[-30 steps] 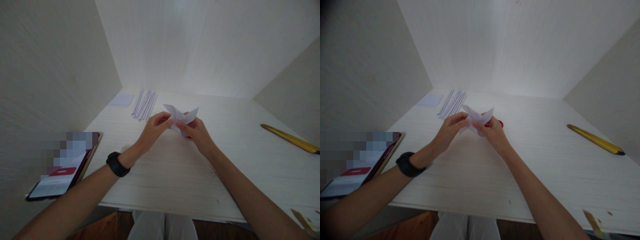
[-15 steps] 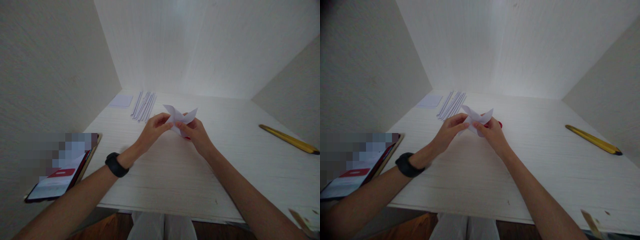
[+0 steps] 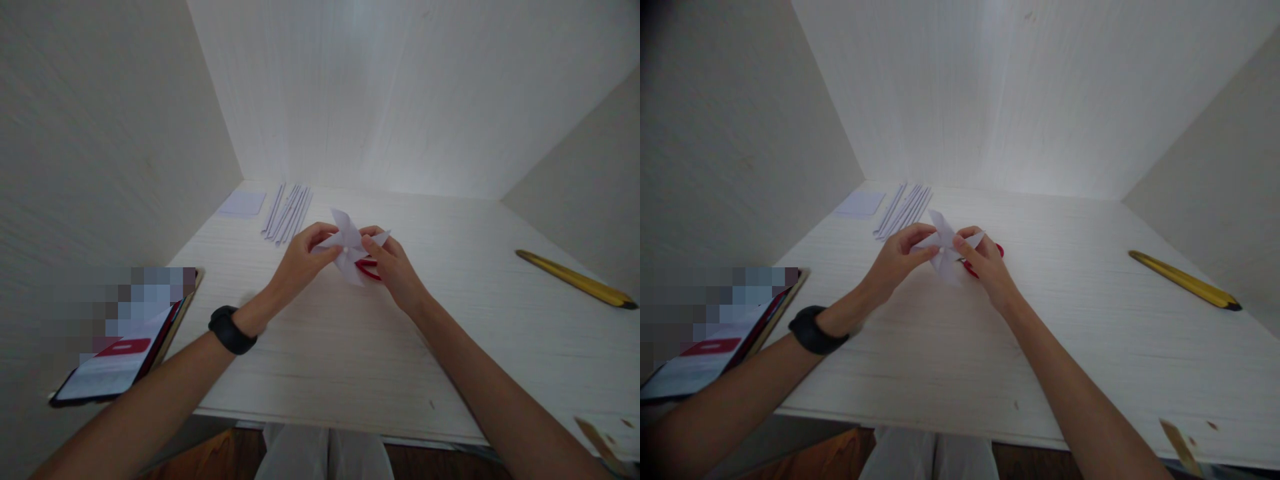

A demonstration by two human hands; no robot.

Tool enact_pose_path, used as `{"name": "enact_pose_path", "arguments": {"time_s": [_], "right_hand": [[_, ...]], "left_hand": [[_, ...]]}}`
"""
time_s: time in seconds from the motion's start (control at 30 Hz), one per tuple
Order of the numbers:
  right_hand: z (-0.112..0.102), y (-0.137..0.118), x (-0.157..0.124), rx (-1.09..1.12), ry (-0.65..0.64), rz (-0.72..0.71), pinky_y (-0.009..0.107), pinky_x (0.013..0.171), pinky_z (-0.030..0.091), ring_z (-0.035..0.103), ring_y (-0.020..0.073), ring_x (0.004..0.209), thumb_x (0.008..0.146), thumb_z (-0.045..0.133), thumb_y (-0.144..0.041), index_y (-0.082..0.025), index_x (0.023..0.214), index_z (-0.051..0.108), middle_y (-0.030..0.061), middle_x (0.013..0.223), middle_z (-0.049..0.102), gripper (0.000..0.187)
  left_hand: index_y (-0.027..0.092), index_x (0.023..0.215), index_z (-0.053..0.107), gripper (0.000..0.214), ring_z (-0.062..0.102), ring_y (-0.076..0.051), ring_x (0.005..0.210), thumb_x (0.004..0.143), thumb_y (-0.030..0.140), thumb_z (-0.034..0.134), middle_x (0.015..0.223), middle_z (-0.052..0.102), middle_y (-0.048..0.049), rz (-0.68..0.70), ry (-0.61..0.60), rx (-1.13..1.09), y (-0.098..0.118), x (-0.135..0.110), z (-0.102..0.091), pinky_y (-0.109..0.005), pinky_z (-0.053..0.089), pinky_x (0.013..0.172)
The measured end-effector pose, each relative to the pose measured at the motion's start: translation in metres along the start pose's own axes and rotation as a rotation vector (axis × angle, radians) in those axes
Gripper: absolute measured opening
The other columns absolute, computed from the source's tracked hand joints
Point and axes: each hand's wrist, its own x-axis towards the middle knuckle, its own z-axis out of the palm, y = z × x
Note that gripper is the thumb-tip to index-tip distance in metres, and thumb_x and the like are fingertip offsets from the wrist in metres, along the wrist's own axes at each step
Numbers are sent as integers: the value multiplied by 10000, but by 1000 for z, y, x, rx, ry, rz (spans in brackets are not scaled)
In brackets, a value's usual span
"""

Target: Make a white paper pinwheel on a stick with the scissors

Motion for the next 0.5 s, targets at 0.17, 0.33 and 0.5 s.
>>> {"name": "enact_pose_path", "arguments": {"time_s": [0.17,0.33,0.5], "right_hand": [[-2,2,2,-53,26,-19,271,714,456,566,133,738,784,603,-492,-206,814,587,-3,787,613,288],[-4,0,3,-113,36,9,264,636,429,533,117,635,745,639,-441,-191,755,588,-21,694,574,256],[-6,-2,3,-203,63,-14,265,621,407,515,115,622,756,605,-407,-182,713,599,-15,689,569,230]], "left_hand": [[181,1005,588,289,662,-154,834,738,234,684,874,689,-21,-40,11,17,0,1,-2,-272,505,744],[168,1045,585,387,651,-151,812,697,257,731,863,673,-27,-81,90,-16,0,4,-4,-268,512,714],[169,984,631,322,642,-159,860,692,267,727,905,679,-40,-68,103,50,-4,8,-10,-285,507,749]]}}
